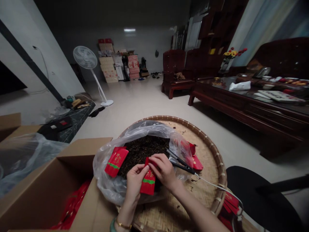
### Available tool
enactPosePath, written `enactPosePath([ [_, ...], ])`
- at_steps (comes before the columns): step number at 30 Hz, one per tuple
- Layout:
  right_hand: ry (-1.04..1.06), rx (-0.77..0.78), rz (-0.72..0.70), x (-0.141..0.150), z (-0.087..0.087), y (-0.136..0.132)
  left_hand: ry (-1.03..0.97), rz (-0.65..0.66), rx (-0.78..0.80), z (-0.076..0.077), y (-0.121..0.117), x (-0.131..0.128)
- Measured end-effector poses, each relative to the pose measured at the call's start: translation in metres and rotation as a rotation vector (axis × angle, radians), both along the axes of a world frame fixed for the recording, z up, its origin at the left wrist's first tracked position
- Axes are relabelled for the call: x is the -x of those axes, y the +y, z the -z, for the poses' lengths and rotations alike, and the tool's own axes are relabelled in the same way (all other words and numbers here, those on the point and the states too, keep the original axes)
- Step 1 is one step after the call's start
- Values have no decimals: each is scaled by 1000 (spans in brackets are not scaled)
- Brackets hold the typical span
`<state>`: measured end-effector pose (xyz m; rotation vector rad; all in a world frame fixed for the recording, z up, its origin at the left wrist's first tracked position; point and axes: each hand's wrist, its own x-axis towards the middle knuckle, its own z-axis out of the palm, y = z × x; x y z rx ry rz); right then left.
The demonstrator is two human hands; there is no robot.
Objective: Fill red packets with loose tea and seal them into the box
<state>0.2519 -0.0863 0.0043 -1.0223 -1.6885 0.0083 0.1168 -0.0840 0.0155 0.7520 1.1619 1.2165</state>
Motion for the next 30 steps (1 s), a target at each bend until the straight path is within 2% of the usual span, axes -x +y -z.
enactPosePath([
  [4, 46, 85, 26, -2, 0, -1, 100, -4, -59, 0, 3, -1],
  [10, -70, -25, 21, -4, 3, 1, -1, 44, 18, 3, 8, -4],
  [15, -56, -63, 1, -6, 9, 5, -43, 46, 69, 8, 13, -4],
  [20, -13, -2, -6, -6, 15, 5, -6, 51, 82, 11, 15, -3],
  [27, 29, 1, -32, -5, 16, 5, 29, 55, 55, 10, 15, -1],
  [30, 99, 92, -49, -4, 12, 6, 116, 62, -11, 11, 16, 2],
])
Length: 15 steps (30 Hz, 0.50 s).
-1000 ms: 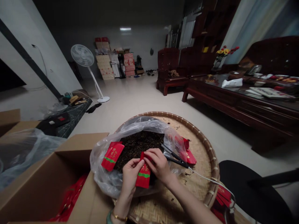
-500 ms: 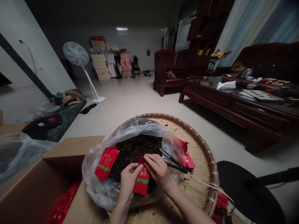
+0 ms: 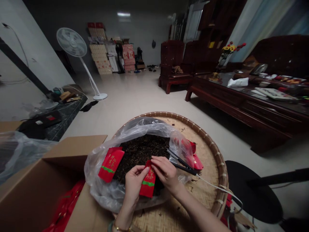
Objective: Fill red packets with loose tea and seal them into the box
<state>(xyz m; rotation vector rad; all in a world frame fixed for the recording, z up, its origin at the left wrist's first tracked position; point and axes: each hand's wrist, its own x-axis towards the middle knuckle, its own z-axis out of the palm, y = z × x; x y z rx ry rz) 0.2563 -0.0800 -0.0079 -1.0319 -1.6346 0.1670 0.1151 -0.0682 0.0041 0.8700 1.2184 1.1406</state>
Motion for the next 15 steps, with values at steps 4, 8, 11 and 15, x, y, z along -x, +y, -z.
enactPosePath([
  [4, 74, 260, -2, -2, -6, 3, 275, 71, -189, 1, 1, 8],
  [8, -32, 262, 43, -8, -10, 2, 416, 198, -297, 1, 5, 18],
  [11, -23, 246, 42, -12, -14, 1, 300, 232, -204, 4, 10, 25],
  [15, 28, 254, -11, -11, -20, 0, 133, 205, -72, 7, 14, 31],
])
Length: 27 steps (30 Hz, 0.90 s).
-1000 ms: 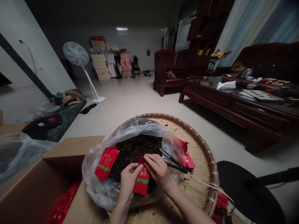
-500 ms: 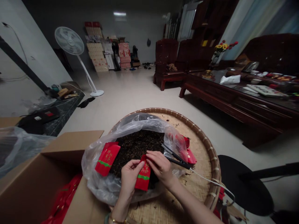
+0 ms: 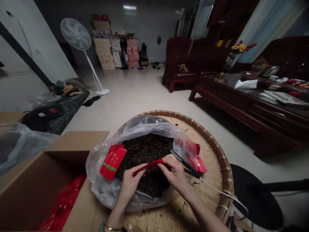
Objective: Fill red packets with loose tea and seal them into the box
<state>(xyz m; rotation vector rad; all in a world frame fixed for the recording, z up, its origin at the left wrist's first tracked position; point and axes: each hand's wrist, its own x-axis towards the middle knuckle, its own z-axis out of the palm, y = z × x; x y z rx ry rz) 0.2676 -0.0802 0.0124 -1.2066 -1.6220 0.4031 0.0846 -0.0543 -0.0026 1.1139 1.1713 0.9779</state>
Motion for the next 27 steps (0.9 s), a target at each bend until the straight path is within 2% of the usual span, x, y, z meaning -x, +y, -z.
enactPosePath([
  [5, 2, -12, -21, 3, -3, 1, -142, -8, 120, -4, -1, -1],
  [12, 17, 34, 0, 6, -2, -1, -278, 7, 97, -6, -3, -4],
  [20, 42, 38, -52, 5, -4, -2, -225, 2, 89, -3, -5, -4],
  [23, 97, 147, -100, 8, -3, -4, -212, 16, 73, -3, -7, -5],
  [27, 283, 444, -274, 12, -1, -5, -174, 43, 57, -2, -8, -5],
])
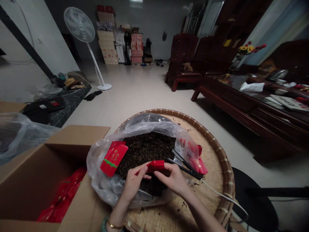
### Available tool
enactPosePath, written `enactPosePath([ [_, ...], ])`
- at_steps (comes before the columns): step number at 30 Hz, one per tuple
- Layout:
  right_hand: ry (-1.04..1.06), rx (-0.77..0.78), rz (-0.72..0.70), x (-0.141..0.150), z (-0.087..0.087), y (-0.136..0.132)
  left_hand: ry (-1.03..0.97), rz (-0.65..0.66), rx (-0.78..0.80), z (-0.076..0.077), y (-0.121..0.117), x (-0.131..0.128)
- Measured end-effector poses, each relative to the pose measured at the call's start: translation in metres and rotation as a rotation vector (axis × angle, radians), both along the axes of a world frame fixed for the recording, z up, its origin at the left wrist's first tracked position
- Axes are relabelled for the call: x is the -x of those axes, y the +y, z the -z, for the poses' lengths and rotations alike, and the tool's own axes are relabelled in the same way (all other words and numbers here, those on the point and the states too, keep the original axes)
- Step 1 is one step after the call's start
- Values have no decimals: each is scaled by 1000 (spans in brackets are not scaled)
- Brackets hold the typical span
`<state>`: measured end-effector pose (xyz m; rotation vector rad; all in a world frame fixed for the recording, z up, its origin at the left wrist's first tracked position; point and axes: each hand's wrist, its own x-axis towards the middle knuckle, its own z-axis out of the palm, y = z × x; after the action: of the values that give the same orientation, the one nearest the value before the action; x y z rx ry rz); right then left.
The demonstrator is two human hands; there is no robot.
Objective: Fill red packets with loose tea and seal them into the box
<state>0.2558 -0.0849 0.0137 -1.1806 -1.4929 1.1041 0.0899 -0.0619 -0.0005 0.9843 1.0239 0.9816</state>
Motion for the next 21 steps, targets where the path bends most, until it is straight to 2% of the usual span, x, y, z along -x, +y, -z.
enactPosePath([
  [4, 132, 233, -80, -2, 4, 6, 52, 30, -17, 0, 0, 2],
  [10, 311, 279, -245, -5, -3, 5, -30, -7, 76, 0, -2, 0],
  [14, 369, 341, -303, -4, -6, 2, 46, 32, 4, 3, -1, 4],
  [16, 343, 345, -284, -5, -4, 2, 180, -14, -116, 4, -1, 8],
  [17, 334, 340, -269, -6, -3, 3, 275, -74, -225, 5, -2, 10],
  [19, 331, 330, -244, -6, -2, 4, 516, -203, -539, 6, -4, 13],
  [21, 343, 334, -226, -5, -1, 3, 765, -204, -881, 7, -7, 13],
])
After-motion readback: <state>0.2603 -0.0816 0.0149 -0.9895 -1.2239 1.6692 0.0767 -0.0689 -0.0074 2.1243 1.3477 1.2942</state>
